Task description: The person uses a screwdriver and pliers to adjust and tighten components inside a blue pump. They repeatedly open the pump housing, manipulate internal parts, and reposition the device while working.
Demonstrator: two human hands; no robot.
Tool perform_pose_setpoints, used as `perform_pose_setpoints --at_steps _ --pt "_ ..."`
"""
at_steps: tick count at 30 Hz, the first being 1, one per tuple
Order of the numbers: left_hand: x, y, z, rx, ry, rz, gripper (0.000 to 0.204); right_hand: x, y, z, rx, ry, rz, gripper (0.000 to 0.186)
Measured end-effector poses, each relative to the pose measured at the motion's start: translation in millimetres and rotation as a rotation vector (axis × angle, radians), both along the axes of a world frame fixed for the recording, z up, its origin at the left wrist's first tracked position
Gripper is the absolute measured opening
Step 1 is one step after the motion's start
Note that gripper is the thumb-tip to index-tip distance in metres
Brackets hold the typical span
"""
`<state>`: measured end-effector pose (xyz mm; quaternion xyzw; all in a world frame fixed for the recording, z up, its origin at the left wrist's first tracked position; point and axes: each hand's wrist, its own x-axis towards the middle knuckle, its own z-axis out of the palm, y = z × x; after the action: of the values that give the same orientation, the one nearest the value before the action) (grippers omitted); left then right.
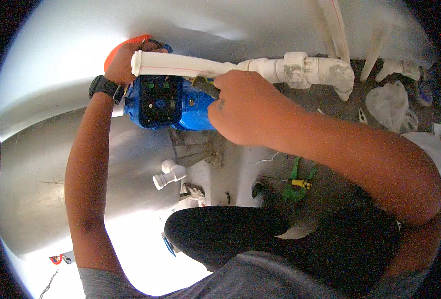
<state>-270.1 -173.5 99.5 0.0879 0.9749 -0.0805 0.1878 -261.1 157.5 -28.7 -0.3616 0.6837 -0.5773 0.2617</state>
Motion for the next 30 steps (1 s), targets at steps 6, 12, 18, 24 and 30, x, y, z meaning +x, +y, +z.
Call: perform_pose_setpoints --at_steps 6,12,18,24,30 --pt "-2.5 3.1 5.5 -0.057 0.046 -0.038 0.03 1.6 2.8 2.0 0.09 0.031 0.051 0.028" --pt "-2.0 6.8 3.7 -0.232 0.057 -0.166 0.031 4.7 -1.5 0.5 0.082 0.044 0.024 0.03" --pt "-3.2 8.6 3.5 -0.206 0.075 -0.118 0.028 2.8 -2.6 0.8 0.105 0.068 0.052 0.032" --pt "-0.5 13.7 3.4 -0.293 0.098 -0.188 0.025 7.0 -5.2 -0.7 0.006 0.068 -0.06 0.03" --pt "0.0 17.3 2.5 -0.258 0.094 -0.11 0.025 7.2 -5.3 -4.2 -0.026 0.068 -0.078 0.027"
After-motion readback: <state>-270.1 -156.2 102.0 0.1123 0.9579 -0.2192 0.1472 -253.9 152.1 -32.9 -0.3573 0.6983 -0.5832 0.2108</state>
